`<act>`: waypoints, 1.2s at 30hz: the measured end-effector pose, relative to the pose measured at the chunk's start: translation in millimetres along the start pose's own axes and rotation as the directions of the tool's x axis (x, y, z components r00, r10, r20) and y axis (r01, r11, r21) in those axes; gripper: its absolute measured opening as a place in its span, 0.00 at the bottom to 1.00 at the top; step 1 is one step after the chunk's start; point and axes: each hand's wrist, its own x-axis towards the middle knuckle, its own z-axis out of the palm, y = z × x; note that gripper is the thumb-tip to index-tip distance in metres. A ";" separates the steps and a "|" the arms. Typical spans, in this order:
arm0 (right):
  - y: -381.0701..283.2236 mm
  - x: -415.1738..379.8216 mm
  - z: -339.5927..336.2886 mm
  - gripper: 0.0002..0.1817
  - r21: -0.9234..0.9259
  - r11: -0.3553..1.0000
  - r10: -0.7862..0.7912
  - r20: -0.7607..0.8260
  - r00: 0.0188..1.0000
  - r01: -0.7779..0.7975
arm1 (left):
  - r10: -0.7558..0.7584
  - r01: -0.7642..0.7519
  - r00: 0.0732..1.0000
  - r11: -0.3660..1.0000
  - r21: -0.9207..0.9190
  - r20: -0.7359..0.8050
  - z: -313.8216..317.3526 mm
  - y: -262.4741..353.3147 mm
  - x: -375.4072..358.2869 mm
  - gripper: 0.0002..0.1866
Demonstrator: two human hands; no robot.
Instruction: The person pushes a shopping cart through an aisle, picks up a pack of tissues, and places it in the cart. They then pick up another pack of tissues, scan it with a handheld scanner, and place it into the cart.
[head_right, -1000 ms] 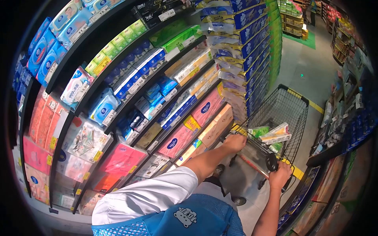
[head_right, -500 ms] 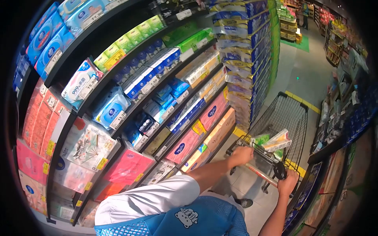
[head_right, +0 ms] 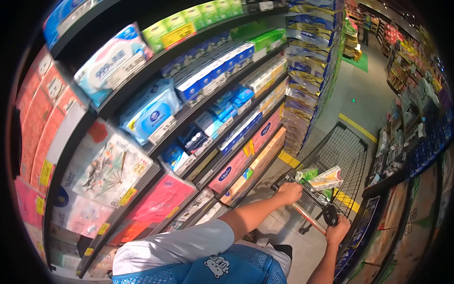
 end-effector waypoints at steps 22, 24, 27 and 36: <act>-63.6 -135.3 -32.4 0.09 0.147 0.965 -0.231 0.072 0.970 0.219 | -0.348 0.360 0.928 0.930 0.077 -0.135 12.5 -39.3 -178.8 0.20; -51.8 -138.4 -29.2 0.12 0.123 0.965 -0.247 0.107 0.963 0.233 | -0.354 0.372 0.920 0.924 0.090 -0.166 14.3 -28.8 -199.8 0.21; -53.7 -164.4 -43.0 0.14 0.193 0.957 -0.243 0.121 0.963 0.217 | -0.371 0.387 0.920 0.911 0.141 -0.126 20.1 -25.3 -235.9 0.23; -57.5 -218.9 -56.8 0.17 0.148 0.953 -0.275 0.061 0.959 0.264 | -0.419 0.419 0.907 0.900 0.120 -0.026 30.4 -21.2 -300.2 0.25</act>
